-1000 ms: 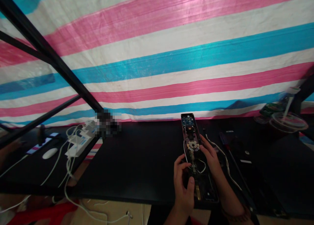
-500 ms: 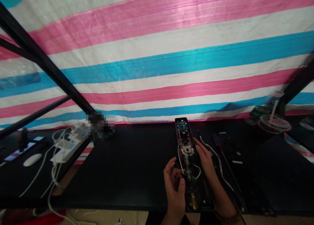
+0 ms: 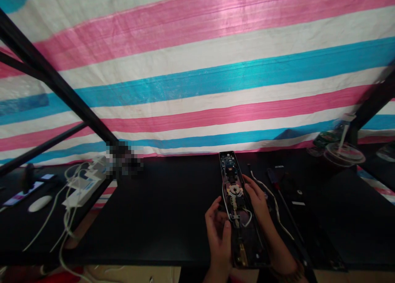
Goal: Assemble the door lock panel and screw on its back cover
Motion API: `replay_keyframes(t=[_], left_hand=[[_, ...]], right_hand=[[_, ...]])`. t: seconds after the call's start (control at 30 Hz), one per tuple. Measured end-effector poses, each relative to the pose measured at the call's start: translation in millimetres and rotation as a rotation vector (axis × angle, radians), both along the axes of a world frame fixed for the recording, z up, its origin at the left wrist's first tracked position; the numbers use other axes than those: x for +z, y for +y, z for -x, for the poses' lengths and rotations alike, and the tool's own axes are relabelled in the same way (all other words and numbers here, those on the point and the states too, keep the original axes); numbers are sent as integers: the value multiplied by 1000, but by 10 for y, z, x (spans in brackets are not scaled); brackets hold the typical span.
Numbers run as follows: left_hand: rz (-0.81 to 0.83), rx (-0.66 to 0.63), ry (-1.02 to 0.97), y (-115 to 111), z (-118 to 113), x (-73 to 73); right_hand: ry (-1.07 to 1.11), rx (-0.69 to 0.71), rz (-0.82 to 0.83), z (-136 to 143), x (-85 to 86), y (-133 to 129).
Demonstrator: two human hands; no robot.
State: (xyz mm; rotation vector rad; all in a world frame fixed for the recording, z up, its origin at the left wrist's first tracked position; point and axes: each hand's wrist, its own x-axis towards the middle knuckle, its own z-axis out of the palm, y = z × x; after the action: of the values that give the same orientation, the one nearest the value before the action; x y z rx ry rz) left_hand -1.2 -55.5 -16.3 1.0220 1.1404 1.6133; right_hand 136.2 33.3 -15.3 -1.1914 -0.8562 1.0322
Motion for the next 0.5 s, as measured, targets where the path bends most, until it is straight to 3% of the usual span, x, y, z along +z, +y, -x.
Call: replay_keyframes(t=[0.23,0.5], left_hand=[[137,-8,19,114,78,65],[152,-14,67,137,90,26]], right_hand=[[61,49,6,21,17,-22],[54,23,-6,21,3,2]])
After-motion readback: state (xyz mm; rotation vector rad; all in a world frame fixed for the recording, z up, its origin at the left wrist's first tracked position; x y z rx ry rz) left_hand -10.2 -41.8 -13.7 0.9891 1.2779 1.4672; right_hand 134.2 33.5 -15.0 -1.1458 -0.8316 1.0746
